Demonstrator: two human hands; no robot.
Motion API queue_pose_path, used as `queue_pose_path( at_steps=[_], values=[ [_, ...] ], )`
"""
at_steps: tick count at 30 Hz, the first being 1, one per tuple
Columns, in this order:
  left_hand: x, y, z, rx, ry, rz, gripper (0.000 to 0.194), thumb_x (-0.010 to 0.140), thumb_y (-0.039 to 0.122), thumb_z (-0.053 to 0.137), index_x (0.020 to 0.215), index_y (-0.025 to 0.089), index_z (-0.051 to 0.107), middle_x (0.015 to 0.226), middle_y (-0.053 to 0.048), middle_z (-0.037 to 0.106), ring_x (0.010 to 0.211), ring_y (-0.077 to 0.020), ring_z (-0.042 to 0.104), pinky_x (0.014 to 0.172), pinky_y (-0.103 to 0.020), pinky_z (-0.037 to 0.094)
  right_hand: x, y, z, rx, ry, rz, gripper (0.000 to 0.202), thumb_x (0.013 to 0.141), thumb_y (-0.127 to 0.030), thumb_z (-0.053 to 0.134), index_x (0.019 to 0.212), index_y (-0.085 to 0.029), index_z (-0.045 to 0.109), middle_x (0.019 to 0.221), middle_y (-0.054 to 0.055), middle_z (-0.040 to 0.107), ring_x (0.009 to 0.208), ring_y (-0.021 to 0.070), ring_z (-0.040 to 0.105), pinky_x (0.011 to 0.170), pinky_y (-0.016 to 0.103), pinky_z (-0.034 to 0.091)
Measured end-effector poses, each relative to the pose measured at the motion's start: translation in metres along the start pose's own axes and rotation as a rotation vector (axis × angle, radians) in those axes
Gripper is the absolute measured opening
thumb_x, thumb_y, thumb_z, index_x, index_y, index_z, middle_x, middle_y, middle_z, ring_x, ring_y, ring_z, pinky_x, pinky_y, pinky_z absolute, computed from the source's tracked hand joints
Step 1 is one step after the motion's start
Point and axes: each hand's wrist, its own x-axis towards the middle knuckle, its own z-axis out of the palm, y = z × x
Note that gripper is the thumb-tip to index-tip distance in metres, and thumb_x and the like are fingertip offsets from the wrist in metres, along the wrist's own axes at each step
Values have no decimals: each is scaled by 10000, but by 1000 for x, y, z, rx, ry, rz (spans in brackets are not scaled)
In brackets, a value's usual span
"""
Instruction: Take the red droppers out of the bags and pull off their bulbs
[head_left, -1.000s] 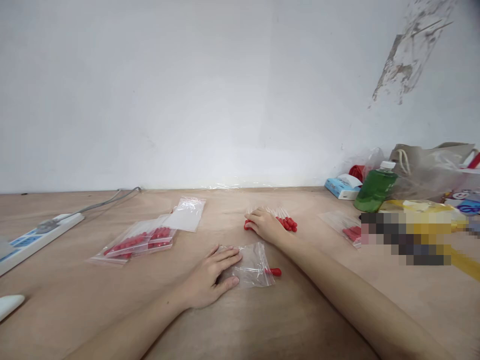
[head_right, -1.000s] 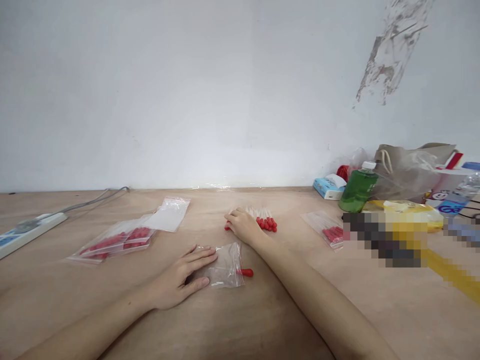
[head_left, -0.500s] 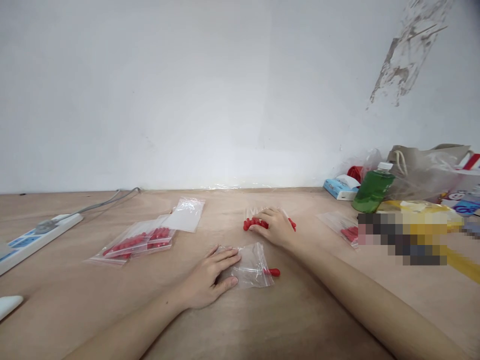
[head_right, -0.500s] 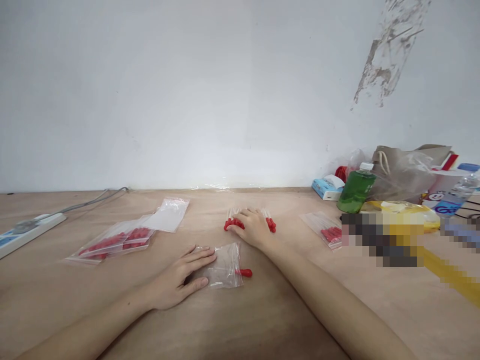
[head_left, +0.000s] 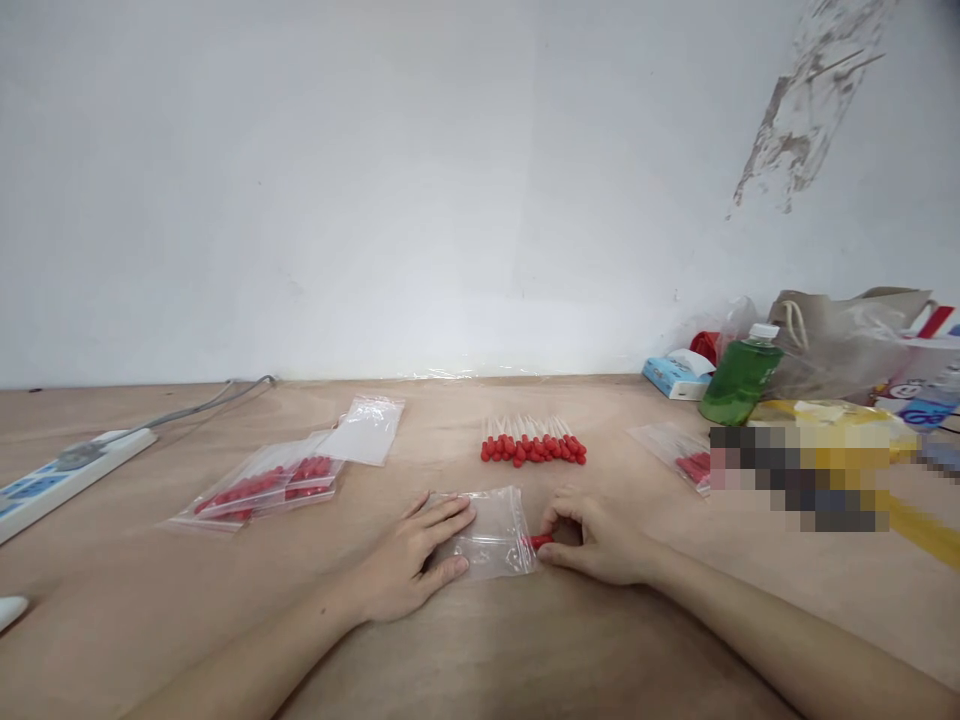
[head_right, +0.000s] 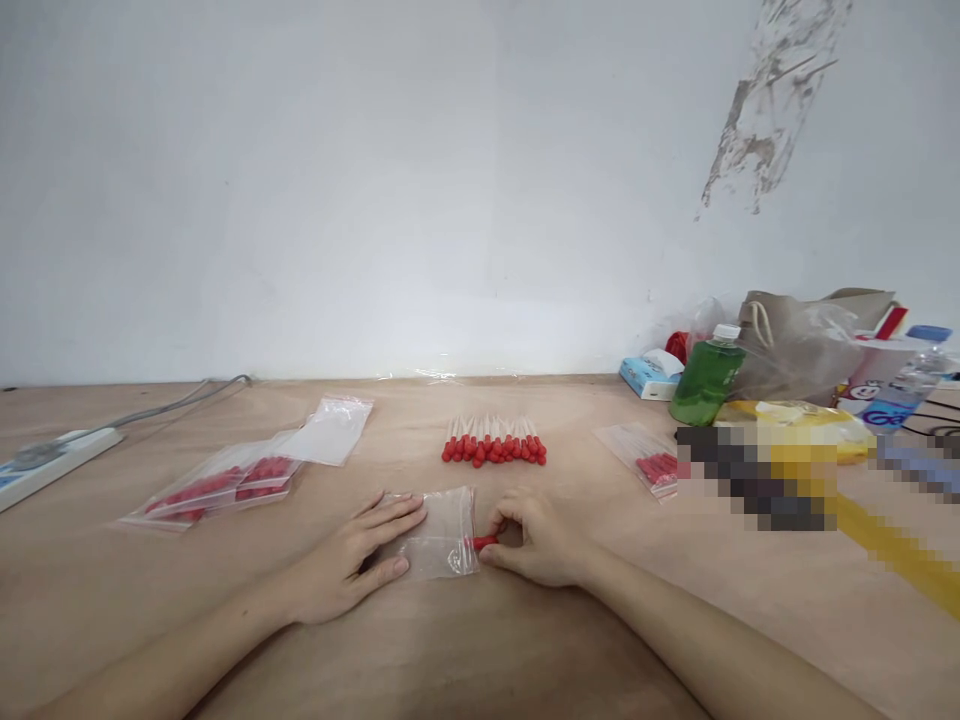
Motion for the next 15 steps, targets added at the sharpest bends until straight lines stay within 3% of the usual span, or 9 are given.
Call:
queue_pose_path(
  at_steps=[4, 7, 11, 15],
  values=[
    [-2, -1, 2, -12, 47, -14, 577, 868, 423, 382, 1375, 272, 152, 1407, -40, 285, 1290, -222, 247, 1067, -480, 152, 6, 10, -22, 182, 4, 83, 218, 686, -380, 608, 691, -167, 564, 680, 10, 575, 631, 124, 495, 581, 247, 380],
    [-3, -2, 3, -12, 72, -47, 603, 865, 429, 386, 1380, 276, 113, 1401, -44, 299, 1283, -225, 260, 1064, -497, 129, 9, 22, -52, 358, 122, 158, 279, 697, -438, 594, 724, -163, 559, 676, 17, 594, 618, 122, 515, 587, 253, 392],
    [-4, 0, -9, -15, -24, -85, 415, 886, 434, 322, 1286, 333, 362, 1367, -26, 362, 1267, -234, 292, 1042, -549, 90, 18, 30, -77, 449, 438, 157, 314, 665, -469, 620, 746, -178, 538, 734, 28, 612, 686, 141, 550, 653, 272, 413],
    [-1, 12, -27, 2, -71, -114, 369, 897, 442, 269, 1175, 347, 493, 1285, -26, 451, 1221, -233, 358, 1020, -577, 102, 42, 29, -65, 261, 671, 124, 290, 669, -445, 619, 753, -176, 547, 746, 47, 616, 687, 158, 561, 645, 286, 421]
  ],
)
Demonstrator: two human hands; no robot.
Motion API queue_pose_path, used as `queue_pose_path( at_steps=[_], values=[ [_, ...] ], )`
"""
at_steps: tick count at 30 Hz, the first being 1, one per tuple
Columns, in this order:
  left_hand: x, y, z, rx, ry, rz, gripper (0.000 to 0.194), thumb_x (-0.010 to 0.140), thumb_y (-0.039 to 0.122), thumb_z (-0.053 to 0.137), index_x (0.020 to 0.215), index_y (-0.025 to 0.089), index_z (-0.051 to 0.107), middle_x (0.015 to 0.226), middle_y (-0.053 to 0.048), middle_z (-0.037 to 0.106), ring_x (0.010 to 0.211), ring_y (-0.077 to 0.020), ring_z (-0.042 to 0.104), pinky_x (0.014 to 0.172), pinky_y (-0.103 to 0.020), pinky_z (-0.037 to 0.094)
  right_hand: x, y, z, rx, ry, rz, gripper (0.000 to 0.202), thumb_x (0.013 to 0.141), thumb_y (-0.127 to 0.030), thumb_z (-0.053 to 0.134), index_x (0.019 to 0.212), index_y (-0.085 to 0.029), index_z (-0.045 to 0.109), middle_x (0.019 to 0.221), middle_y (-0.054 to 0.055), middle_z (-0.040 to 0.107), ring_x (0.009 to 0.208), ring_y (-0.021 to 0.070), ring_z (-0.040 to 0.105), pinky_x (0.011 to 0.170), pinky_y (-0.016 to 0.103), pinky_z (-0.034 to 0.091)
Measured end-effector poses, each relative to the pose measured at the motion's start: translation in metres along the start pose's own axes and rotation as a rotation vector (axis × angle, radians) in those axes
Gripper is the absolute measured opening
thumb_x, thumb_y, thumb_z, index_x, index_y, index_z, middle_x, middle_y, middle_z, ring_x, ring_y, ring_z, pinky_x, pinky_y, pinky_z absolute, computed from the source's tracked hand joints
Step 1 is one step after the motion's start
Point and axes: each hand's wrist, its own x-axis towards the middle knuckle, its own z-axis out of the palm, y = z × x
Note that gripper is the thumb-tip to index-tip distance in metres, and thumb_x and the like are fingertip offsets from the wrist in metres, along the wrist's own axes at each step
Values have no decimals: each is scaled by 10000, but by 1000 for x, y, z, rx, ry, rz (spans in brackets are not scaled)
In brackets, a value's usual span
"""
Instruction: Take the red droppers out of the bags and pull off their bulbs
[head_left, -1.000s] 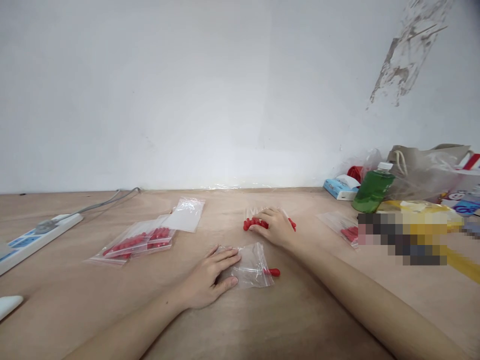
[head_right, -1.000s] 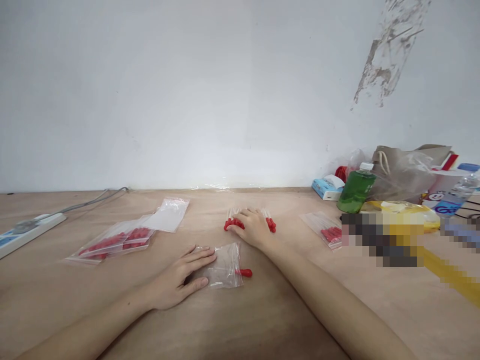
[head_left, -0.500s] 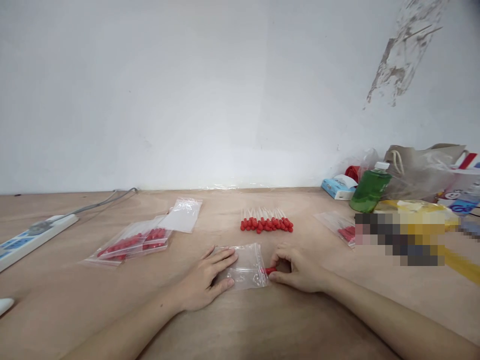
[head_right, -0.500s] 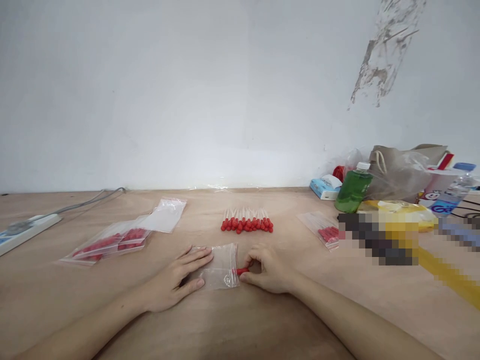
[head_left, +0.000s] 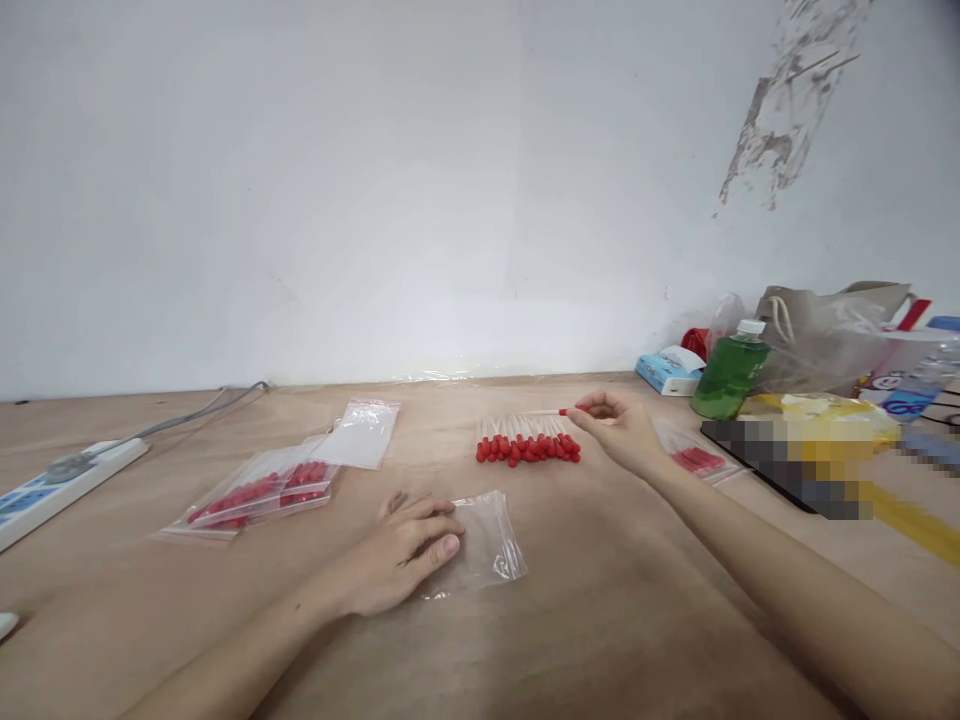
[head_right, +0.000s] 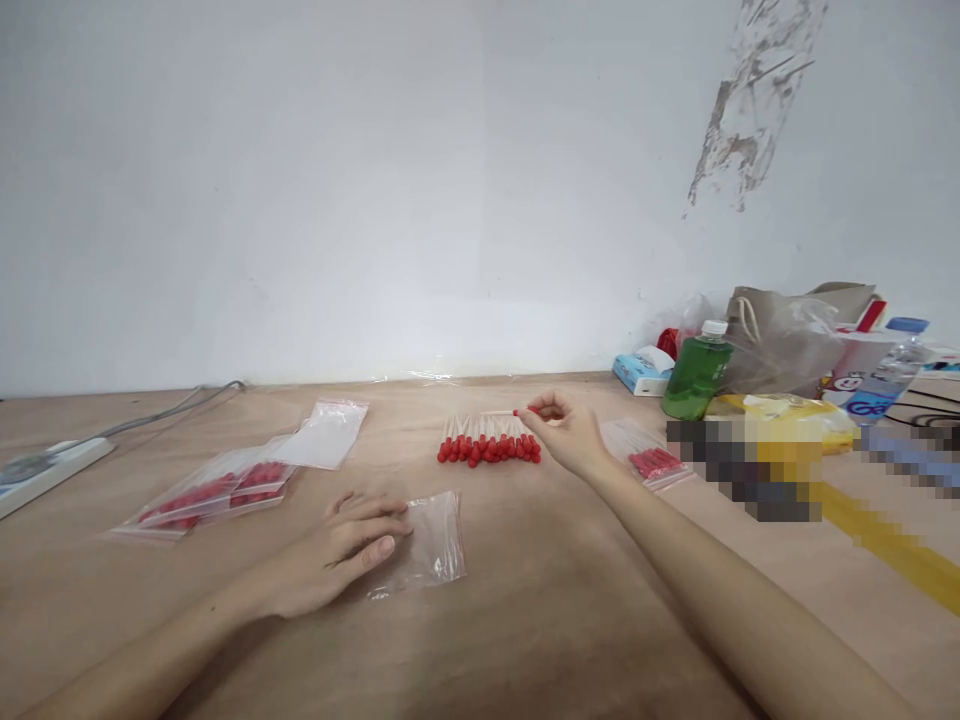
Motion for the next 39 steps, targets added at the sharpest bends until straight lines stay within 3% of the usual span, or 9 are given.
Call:
queue_pose_path(
  at_steps=[6, 11, 17, 23, 25, 28, 30, 33, 39],
  values=[
    [7, 20, 5, 66, 52, 179, 446, 886, 434, 325, 1319, 329, 303, 1414, -17, 269, 1299, -236, 213, 1060, -504, 68, 4, 11, 64, -394, 2, -192, 141, 732, -336, 570, 725, -198, 596, 747, 21, 650, 761, 173, 551, 773, 345, 339],
    [9, 19, 24, 90, -91, 234, 512, 874, 486, 307, 1353, 342, 197, 1455, -23, 84, 1323, -293, 60, 1030, -565, 32, -2, 8, 79, -621, -87, -179, 265, 741, -456, 544, 703, -204, 618, 743, 19, 655, 781, 184, 525, 755, 349, 253],
    [7, 19, 26, 4, -50, 187, 465, 893, 423, 307, 1345, 358, 218, 1450, -1, 149, 1322, -271, 105, 1047, -532, 45, -11, 12, 25, -756, -52, -163, 300, 806, -422, 443, 711, -213, 637, 778, 25, 637, 809, 177, 522, 722, 322, 251],
    [6, 12, 19, -222, 421, -53, 308, 893, 276, 314, 1100, 235, 539, 1178, -54, 491, 1104, -181, 456, 945, -320, 356, -20, 61, -60, -1097, -2, 115, 397, 757, -515, 448, 918, -201, 629, 1025, 102, 572, 962, 300, 493, 750, 396, 330],
    [6, 7, 12, -202, 472, -111, 248, 859, 272, 376, 981, 213, 584, 1022, -50, 547, 948, -173, 528, 844, -299, 410, -25, 76, -77, -1166, -52, 237, 562, 729, -605, 432, 1061, -174, 571, 1101, 151, 526, 961, 333, 498, 733, 419, 363],
    [8, -4, 2, -156, 390, -163, 205, 798, 286, 460, 935, 217, 598, 973, -36, 561, 839, -173, 545, 728, -279, 430, -30, 88, -86, -1217, -189, 242, 536, 792, -553, 386, 1049, -113, 551, 1029, 183, 548, 912, 293, 543, 730, 380, 390],
    [13, -14, -1, -155, 335, -182, 214, 769, 315, 493, 920, 214, 606, 996, -40, 563, 862, -186, 542, 714, -275, 425, -32, 91, -84, -1264, -246, 208, 366, 852, -350, 370, 1029, -81, 543, 959, 186, 573, 875, 261, 569, 721, 347, 395],
    [24, -29, 0, -209, 304, -252, 328, 698, 391, 568, 959, 195, 595, 985, -51, 576, 846, -193, 545, 695, -271, 421, -34, 89, -80, -1315, -255, 214, 300, 783, -63, 342, 1014, -32, 532, 908, 201, 587, 814, 252, 597, 676, 332, 399],
    [37, -34, 4, -336, 56, -376, 259, 626, 414, 605, 660, 161, 558, 560, 27, 529, 524, -120, 481, 471, -204, 320, -41, 77, -78, -1373, -170, 244, 286, 747, -75, 368, 942, -111, 573, 881, 161, 596, 800, 283, 592, 555, 320, 391]
  ],
)
